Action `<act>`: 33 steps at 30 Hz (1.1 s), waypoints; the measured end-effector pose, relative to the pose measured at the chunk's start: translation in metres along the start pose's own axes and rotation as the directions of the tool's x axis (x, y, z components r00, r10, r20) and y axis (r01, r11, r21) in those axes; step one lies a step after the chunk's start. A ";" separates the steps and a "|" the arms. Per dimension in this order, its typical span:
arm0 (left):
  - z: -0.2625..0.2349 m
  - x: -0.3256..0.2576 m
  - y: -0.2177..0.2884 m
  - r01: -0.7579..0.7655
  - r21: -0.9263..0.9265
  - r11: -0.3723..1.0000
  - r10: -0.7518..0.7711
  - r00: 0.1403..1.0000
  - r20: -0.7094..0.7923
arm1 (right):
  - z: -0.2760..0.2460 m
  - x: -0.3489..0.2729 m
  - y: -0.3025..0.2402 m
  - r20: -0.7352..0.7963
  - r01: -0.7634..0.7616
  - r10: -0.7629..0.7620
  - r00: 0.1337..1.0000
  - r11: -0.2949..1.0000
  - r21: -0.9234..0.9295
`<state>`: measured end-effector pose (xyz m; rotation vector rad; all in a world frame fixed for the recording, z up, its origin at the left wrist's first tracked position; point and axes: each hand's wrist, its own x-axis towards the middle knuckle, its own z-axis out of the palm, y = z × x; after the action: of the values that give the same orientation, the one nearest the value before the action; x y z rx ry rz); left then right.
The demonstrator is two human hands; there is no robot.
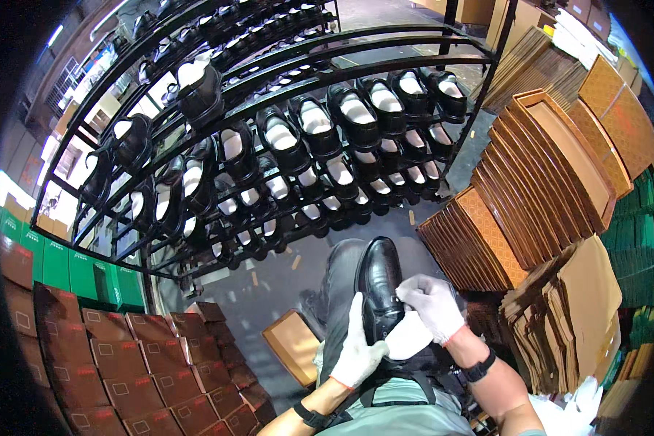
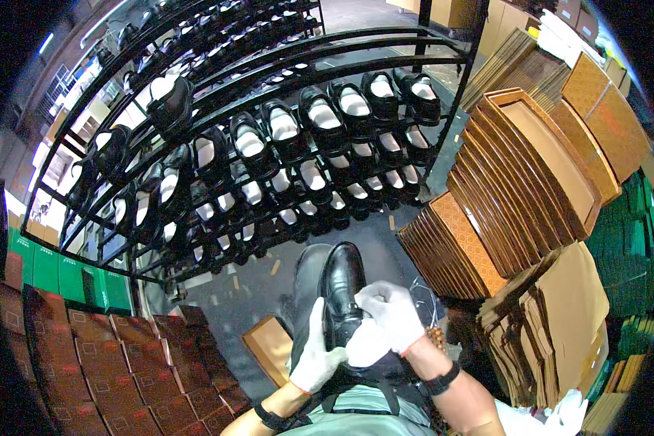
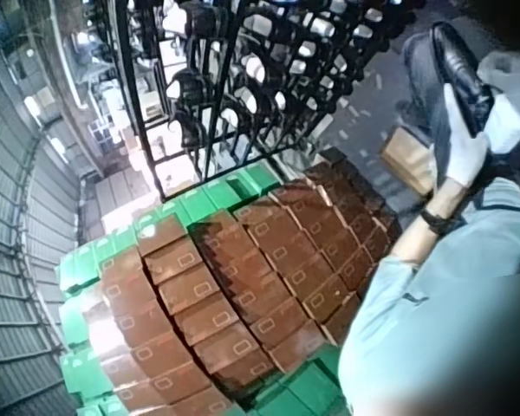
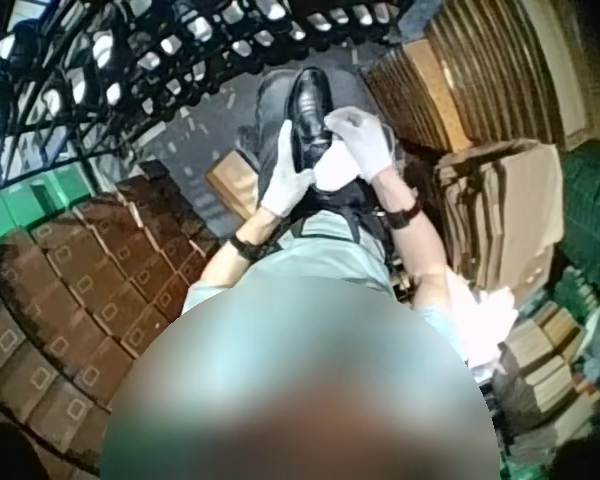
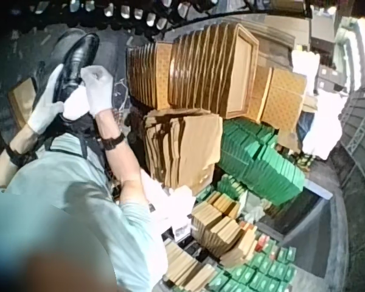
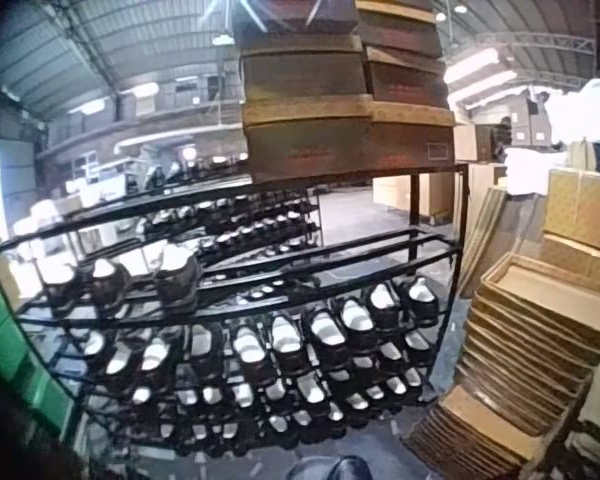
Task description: The person packs shoes by hand, taking a shoe from a rack, wiping it with a cloth, and placing it into a box with paper. They then place a lid on the box and stack it onto a pile of boxes.
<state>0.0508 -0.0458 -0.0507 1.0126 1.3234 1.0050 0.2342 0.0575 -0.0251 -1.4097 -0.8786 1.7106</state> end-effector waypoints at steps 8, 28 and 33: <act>-0.007 -0.002 -0.017 0.025 -0.009 1.000 -0.025 0.997 -0.072 | 0.024 -0.021 -0.003 0.064 0.586 -0.725 0.685 0.498 -0.639; 0.016 0.012 -0.022 0.026 0.193 0.981 0.014 0.979 -0.203 | 0.015 -0.061 0.055 0.009 0.452 -0.638 0.770 0.536 -0.713; 0.004 0.012 -0.021 0.151 0.152 0.977 -0.105 0.955 -0.277 | -0.001 -0.041 0.049 0.260 0.570 -0.661 0.704 0.307 -0.762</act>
<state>0.0551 -0.0396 -0.0741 0.9266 1.7016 0.9649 0.2341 -0.0023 -0.0482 -1.3430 -2.0096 0.5652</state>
